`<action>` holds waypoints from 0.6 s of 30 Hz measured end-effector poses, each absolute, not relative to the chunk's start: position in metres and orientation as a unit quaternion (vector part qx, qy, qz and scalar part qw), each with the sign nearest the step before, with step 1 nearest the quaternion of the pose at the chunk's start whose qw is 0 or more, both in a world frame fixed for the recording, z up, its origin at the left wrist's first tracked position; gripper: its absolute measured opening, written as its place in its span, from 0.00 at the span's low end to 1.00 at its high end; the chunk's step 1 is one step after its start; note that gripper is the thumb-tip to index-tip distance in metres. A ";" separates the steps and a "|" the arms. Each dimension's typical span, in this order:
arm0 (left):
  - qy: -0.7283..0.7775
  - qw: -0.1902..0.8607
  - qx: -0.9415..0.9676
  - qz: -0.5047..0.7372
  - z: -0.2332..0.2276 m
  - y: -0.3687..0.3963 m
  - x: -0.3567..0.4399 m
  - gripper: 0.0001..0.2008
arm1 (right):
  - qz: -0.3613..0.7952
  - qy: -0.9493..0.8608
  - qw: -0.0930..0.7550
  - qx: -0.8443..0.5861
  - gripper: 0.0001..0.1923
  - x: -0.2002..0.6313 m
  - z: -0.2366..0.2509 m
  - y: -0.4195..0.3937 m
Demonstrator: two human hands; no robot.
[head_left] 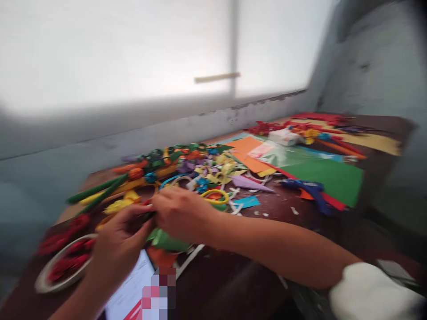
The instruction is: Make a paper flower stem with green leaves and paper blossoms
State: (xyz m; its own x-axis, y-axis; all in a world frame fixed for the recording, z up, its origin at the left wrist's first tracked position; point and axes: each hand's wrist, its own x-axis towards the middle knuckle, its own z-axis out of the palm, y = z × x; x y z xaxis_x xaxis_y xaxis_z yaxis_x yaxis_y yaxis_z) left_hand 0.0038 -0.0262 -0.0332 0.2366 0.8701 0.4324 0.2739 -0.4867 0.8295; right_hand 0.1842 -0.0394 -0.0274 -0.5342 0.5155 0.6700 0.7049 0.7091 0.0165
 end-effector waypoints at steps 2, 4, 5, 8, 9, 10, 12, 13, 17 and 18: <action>0.427 0.337 0.705 0.455 -0.032 -0.034 0.007 0.07 | -0.125 -0.847 0.367 -0.364 0.08 0.183 -0.034 -0.038; 0.414 0.367 0.691 0.465 -0.033 -0.037 0.011 0.07 | -0.100 -0.832 0.402 -0.369 0.09 0.182 -0.036 -0.039; 0.411 0.376 0.683 0.472 -0.034 -0.038 0.013 0.07 | -0.080 -0.828 0.418 -0.365 0.08 0.182 -0.036 -0.040; 0.396 0.405 0.656 0.499 -0.038 -0.041 0.015 0.15 | -0.019 -0.805 0.454 -0.381 0.07 0.183 -0.032 -0.046; 0.392 0.412 0.647 0.507 -0.039 -0.042 0.015 0.20 | -0.006 -0.801 0.458 -0.385 0.11 0.183 -0.031 -0.048; 0.389 0.417 0.641 0.513 -0.041 -0.042 0.015 0.24 | 0.001 -0.802 0.458 -0.384 0.14 0.183 -0.030 -0.049; 0.390 0.415 0.641 0.515 -0.044 -0.043 0.015 0.28 | -0.003 -0.808 0.457 -0.373 0.15 0.182 -0.030 -0.050; 0.391 0.411 0.645 0.512 -0.045 -0.044 0.015 0.28 | -0.010 -0.810 0.456 -0.369 0.14 0.182 -0.030 -0.051; 0.397 0.393 0.668 0.491 -0.044 -0.044 0.016 0.23 | -0.035 -0.811 0.450 -0.373 0.10 0.183 -0.032 -0.050; 0.398 0.387 0.675 0.486 -0.043 -0.044 0.016 0.20 | -0.041 -0.810 0.452 -0.373 0.10 0.183 -0.033 -0.050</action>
